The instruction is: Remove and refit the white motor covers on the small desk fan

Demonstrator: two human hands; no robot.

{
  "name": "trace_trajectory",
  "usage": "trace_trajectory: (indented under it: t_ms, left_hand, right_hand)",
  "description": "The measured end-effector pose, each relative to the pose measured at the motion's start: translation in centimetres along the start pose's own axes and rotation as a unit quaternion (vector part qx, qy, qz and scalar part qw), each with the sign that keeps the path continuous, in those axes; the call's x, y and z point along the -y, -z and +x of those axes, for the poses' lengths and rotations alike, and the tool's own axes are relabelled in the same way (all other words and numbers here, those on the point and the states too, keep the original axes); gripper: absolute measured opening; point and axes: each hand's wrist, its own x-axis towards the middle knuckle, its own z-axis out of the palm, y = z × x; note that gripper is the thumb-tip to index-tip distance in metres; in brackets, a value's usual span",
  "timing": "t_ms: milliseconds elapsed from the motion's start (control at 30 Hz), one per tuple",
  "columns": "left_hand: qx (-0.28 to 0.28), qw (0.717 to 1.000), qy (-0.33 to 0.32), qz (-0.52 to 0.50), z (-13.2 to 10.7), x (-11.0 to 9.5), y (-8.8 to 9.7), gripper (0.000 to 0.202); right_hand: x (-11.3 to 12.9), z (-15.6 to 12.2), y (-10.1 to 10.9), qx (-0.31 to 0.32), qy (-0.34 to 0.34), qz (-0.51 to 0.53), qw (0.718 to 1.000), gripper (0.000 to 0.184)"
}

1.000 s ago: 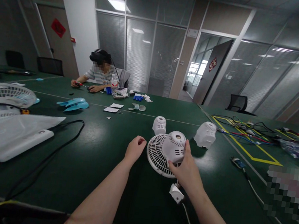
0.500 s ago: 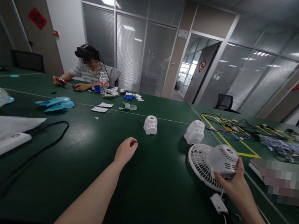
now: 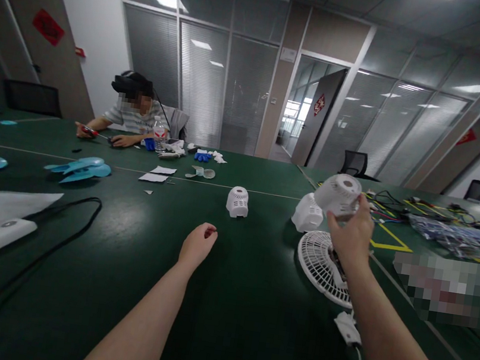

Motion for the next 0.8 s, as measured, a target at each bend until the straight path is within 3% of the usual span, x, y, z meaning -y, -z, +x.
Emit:
trace_trajectory:
  t_ms: [133,200,300,433,633,700,800]
  left_hand:
    - [-0.007,1.0,0.002,-0.004,0.1,0.0,0.1,0.024]
    - [-0.007,1.0,0.002,-0.011,0.2,-0.1,0.2,0.024]
    - [-0.006,1.0,0.006,-0.019,0.2,0.0,0.2,0.024]
    - [-0.002,1.0,0.001,-0.014,0.2,0.0,0.2,0.024]
    - [-0.001,1.0,0.001,-0.02,0.0,-0.2,0.5,0.023]
    - [-0.001,1.0,0.0,-0.028,-0.1,-0.2,0.6,0.023]
    - [-0.003,0.999,-0.001,-0.034,-0.3,-0.3,0.8,0.023]
  right_hand:
    - [1.9,3.1,-5.8,0.084,-0.123,0.018,0.989,0.078]
    - [2.2,3.4,-8.1,0.095,-0.175,0.004,0.98,0.079]
    - [2.1,2.8,-10.2,0.1,-0.231,-0.011,0.968,0.08]
    - [1.4,2.0,-11.3,0.133,-0.28,-0.014,0.951,0.085]
    - [2.3,1.2,-10.0,0.155,-0.239,0.0,0.959,0.092]
    - [3.0,0.2,-8.1,0.147,-0.168,0.027,0.974,0.088]
    - [3.1,-2.7,-3.7,0.099,0.021,0.114,0.988,0.07]
